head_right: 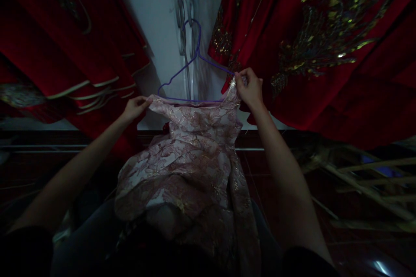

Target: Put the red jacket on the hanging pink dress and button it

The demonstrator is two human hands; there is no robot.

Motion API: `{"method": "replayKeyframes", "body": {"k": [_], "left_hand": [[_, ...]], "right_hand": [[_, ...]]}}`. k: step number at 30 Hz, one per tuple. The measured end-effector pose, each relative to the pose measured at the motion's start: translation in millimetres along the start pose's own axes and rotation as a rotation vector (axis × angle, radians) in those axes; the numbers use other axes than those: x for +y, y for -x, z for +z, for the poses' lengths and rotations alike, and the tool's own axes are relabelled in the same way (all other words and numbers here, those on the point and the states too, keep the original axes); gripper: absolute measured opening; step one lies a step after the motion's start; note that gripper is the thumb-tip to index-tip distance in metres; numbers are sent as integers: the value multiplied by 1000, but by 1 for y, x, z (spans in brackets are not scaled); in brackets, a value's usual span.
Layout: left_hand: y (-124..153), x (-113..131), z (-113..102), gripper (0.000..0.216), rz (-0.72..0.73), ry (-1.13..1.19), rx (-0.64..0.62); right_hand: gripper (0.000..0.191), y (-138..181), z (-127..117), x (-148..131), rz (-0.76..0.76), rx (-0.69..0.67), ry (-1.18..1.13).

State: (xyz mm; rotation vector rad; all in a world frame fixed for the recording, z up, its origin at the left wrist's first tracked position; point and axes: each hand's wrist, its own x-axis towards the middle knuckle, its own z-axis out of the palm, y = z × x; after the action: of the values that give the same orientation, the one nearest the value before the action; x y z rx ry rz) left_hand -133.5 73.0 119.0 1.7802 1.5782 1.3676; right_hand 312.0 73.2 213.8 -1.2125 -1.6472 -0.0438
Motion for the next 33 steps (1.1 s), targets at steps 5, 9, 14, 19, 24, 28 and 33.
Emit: {"method": "replayKeyframes", "body": {"k": [5, 9, 14, 19, 24, 28, 33], "left_hand": [[3, -10, 4, 46, -60, 5, 24], [1, -16, 3, 37, -21, 9, 26], [-9, -13, 2, 33, 45, -7, 53], [-17, -7, -2, 32, 57, -41, 40], [-9, -5, -6, 33, 32, -81, 28], [-9, -4, -6, 32, 44, -87, 47], [-28, 0, -2, 32, 82, -112, 69]], "right_hand": [[34, -1, 0, 3, -3, 11, -10], [36, -2, 1, 4, -2, 5, -23], [36, -3, 3, 6, 10, -32, -43], [36, -1, 1, 5, -15, -25, -36], [41, -1, -1, 1, -13, -25, -32], [42, -3, -1, -1, -12, -14, -25], [42, -4, 1, 3, -17, -4, -17]]}}
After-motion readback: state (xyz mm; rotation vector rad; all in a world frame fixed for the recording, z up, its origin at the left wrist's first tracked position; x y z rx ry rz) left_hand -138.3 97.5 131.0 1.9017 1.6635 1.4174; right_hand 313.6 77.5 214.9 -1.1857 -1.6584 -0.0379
